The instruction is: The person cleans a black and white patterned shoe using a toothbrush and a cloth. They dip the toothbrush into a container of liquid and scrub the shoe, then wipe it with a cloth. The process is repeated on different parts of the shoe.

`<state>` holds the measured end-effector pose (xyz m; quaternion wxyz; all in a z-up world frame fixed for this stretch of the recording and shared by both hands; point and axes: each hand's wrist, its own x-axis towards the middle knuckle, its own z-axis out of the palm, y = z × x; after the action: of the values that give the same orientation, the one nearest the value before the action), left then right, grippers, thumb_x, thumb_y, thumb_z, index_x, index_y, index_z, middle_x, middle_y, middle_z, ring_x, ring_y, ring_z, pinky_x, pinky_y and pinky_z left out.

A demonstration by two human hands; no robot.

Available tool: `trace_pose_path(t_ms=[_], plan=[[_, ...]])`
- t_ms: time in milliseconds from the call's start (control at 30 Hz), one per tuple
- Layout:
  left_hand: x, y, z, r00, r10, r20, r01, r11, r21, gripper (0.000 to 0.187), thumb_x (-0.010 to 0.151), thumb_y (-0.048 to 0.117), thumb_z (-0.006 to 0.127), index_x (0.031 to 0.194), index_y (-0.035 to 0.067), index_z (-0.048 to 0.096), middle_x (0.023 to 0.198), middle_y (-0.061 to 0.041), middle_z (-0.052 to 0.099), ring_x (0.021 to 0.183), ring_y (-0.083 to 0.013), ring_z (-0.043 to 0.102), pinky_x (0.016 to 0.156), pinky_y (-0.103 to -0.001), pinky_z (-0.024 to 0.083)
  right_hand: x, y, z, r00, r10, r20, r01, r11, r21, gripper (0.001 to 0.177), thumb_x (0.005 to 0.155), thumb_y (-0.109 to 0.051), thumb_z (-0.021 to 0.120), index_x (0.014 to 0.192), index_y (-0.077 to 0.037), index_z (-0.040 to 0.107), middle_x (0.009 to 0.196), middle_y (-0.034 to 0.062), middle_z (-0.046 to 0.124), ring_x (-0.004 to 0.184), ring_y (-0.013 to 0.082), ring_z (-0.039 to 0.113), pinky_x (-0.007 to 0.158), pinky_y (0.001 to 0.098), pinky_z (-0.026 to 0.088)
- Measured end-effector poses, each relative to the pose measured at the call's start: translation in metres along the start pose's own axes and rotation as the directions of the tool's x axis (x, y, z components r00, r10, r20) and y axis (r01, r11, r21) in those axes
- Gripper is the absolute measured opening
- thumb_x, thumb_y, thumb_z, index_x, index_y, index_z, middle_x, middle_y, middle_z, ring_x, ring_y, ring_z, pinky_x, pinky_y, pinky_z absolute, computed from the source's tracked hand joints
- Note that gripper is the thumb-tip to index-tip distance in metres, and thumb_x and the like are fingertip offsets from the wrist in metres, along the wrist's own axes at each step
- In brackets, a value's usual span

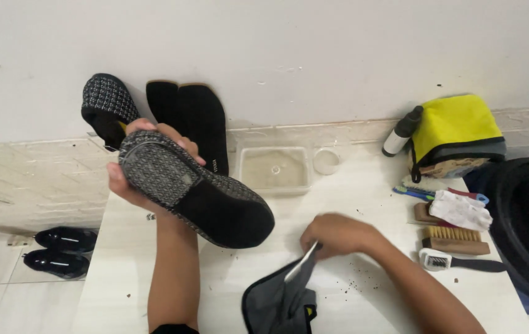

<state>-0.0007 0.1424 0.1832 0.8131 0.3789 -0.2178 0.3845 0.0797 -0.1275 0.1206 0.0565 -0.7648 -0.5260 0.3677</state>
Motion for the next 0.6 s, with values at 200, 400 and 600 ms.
trace_pose_path(t_ms=[200,400,600], plan=[[-0.015,-0.039,0.022,0.996,0.032,-0.079,-0.042,0.990,-0.134,0.045,0.092,0.049,0.045,0.116,0.011,0.044,0.088,-0.016,0.060,0.070,-0.0250,0.068,0.060,-0.034,0.060,-0.041,0.014,-0.045,0.868,0.287,-0.405,-0.256,0.958,0.131,0.038,0.078,-0.015,0.074,0.115,-0.017,0.068,0.100,0.0208,0.074,0.099,0.0404,0.071,0.088,0.0505,0.055],[-0.050,-0.089,0.042,0.962,-0.038,-0.272,0.137,0.925,0.355,0.053,0.085,0.058,0.051,0.112,0.013,0.050,0.089,-0.002,0.056,0.076,-0.0080,0.054,0.062,-0.020,0.046,-0.078,0.051,-0.048,0.493,0.229,-0.839,-0.026,0.968,0.249,0.052,0.077,-0.049,0.051,0.113,-0.015,0.067,0.090,0.0226,0.060,0.090,0.0413,0.056,0.086,0.0481,0.043],[-0.069,-0.096,0.068,0.952,-0.232,-0.201,0.283,0.918,0.278,0.056,0.079,0.047,0.067,0.116,0.008,0.049,0.097,-0.008,0.057,0.082,-0.0127,0.054,0.070,-0.024,0.049,-0.029,0.046,-0.029,0.166,-0.006,-0.986,0.126,0.992,0.015,0.060,0.093,-0.069,0.028,0.084,-0.021,0.064,0.074,-0.0014,0.042,0.083,0.0196,0.036,0.086,0.0340,0.027]])
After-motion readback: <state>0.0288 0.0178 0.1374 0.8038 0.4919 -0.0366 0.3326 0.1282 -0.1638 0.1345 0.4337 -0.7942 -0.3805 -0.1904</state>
